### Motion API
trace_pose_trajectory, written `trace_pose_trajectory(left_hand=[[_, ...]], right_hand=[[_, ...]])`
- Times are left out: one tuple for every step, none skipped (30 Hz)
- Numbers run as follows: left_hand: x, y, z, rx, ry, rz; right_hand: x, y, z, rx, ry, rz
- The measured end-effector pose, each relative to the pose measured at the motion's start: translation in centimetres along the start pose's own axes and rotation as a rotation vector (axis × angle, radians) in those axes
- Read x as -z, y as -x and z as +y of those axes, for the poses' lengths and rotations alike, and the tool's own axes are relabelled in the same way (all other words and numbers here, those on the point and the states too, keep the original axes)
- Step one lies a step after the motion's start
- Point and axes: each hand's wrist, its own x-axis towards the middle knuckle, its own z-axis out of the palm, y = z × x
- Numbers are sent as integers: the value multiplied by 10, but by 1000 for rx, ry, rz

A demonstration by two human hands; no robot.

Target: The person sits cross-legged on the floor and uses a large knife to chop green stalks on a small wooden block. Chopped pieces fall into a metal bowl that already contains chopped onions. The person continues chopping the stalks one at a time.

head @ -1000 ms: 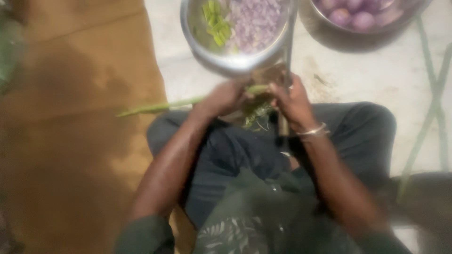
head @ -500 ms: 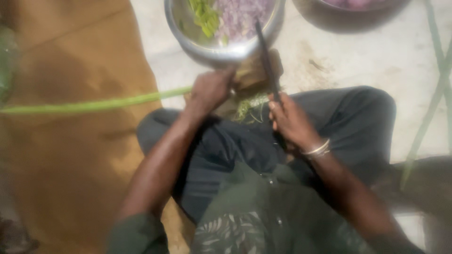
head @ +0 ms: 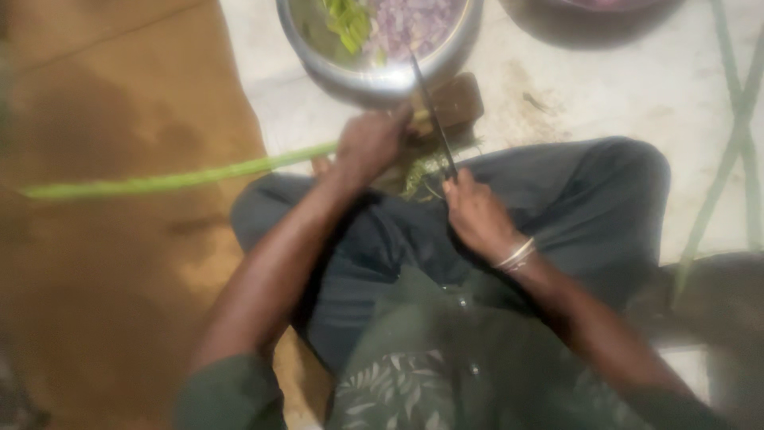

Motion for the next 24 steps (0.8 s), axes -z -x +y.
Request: trace_pose_trajectory(left_hand=[[-1, -1, -1, 0, 6, 7], [-2, -2, -2, -1, 12, 13], [-3, -2, -3, -2, 20, 17], [-4, -2, -4, -16, 32, 24], [-6, -2, -4, -31, 46, 26], [-8, -2, -3, -47, 59, 28], [-8, -3, -4, -41, 63, 18], [-7, -4, -4, -36, 67, 8], [-6, -5, -5, -29, 69, -2], [-4, -6, -6, -21, 60, -7], [-4, -5, -5, -15, 54, -17], [-4, -4, -4, -8, 48, -27], [-3, -5, -4, -9, 56, -29], [-2, -5, -3, -10, 63, -32], [0, -5, -2, -12, 71, -35], [1, -5, -1, -8, 69, -36], [3, -5, 0, -5, 68, -38], [5, -6, 2, -2, 67, -41], [6, -5, 3, 9, 71, -62], [8, -6, 4, 20, 74, -83], [10, -6, 5, 33, 76, -102], [12, -7, 5, 44, 82, -123], [13, -7, 6, 52, 90, -148], [14, -5, 6, 61, 97, -173]], right_hand=[[1, -2, -1, 17, -19, 33], [1, -3, -3, 35, -39, 67], [2, -4, -5, 20, -26, 51], [2, -4, -6, 5, -14, 35], [3, -3, -6, -15, -4, 18], [4, -2, -6, -24, -25, 7], [5, -2, -6, -28, -46, -3], [6, -3, -6, -33, -66, -12], [7, -4, -8, 3, -47, 19], [8, -5, -8, 39, -29, 49], [7, -4, -9, 70, -11, 76], [7, -2, -9, 13, -25, 29], [8, -2, -9, -38, -39, -16], [9, -3, -10, -89, -54, -61], [9, -3, -10, -44, -22, -18], [11, -2, -11, 1, 10, 25], [12, -2, -11, 43, 42, 68], [13, -2, -12, 7, 31, 21], [14, -2, -12, -28, 20, -27], [14, -1, -13, -63, 9, -75], [15, -2, -14, -82, 6, -82], [15, -4, -14, -100, 3, -89], [15, -3, -14, -122, -1, -97], [14, -2, -13, -67, 23, -59]])
